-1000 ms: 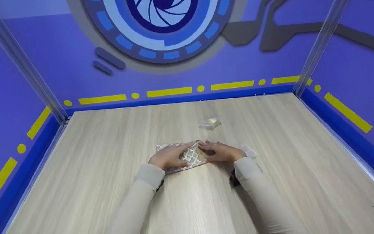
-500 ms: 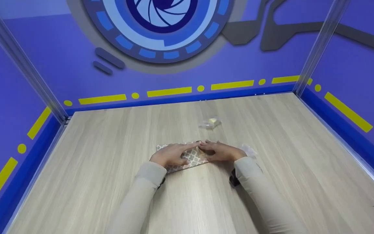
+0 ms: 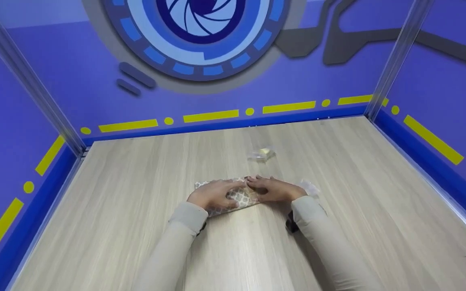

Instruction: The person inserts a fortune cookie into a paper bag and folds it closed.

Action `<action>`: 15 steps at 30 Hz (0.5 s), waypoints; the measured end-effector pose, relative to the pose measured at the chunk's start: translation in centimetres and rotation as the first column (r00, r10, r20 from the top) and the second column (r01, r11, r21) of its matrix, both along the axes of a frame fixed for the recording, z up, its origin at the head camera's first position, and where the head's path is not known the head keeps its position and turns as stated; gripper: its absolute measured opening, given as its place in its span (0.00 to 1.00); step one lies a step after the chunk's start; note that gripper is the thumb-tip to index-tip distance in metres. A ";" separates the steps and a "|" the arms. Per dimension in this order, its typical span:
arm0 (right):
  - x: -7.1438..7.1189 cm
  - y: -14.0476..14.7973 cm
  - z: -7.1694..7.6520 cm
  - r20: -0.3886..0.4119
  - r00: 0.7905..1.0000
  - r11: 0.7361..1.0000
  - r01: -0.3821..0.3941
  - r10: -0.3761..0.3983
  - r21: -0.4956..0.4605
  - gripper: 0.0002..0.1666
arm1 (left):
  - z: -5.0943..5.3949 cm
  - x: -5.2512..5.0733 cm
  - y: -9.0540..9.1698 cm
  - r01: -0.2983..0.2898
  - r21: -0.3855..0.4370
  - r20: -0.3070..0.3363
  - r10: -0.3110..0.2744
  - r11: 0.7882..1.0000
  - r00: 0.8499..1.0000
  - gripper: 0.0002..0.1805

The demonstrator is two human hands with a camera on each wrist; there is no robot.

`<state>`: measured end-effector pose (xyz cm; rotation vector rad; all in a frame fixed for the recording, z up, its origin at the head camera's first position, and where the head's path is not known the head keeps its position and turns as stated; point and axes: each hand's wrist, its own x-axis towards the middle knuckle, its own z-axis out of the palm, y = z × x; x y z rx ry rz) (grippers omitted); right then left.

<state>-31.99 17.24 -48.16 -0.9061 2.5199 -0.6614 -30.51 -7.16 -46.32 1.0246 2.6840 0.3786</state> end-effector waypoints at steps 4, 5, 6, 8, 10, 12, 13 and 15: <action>0.1 0.0 0.0 -0.008 1.000 1.000 -0.005 0.005 0.004 0.37 | -0.1 -0.1 -0.1 -0.009 0.035 0.013 0.008 0.999 1.000 0.32; 0.1 -0.1 0.1 -0.016 1.000 1.000 -0.004 0.004 0.010 0.36 | -0.2 -0.1 -0.2 -0.018 0.039 0.018 0.017 0.999 1.000 0.32; 0.1 -0.1 0.1 -0.024 1.000 1.000 -0.002 0.002 0.015 0.36 | -0.2 -0.1 -0.2 -0.025 0.042 0.023 0.024 0.999 0.999 0.33; 0.1 -0.2 0.2 -0.044 0.999 1.000 0.000 0.001 0.025 0.35 | -0.2 0.0 -0.3 -0.037 0.052 0.031 0.035 0.998 0.999 0.33; 0.1 -0.3 0.2 -0.063 0.998 0.999 0.004 -0.002 0.032 0.34 | -0.3 0.0 -0.4 -0.050 0.057 0.038 0.047 0.997 0.998 0.34; 0.1 -0.3 0.2 -0.081 0.997 0.999 0.005 -0.002 0.037 0.34 | -0.3 0.1 -0.5 -0.055 0.060 0.038 0.052 0.997 0.998 0.34; 0.1 -0.3 0.2 -0.095 0.996 0.999 0.004 0.000 0.039 0.34 | -0.3 0.1 -0.6 -0.061 0.058 0.036 0.059 0.996 0.998 0.34; 0.1 -0.3 0.2 -0.115 0.993 0.999 0.006 -0.001 0.040 0.34 | -0.3 0.2 -0.6 -0.076 0.046 0.032 0.074 0.996 0.997 0.35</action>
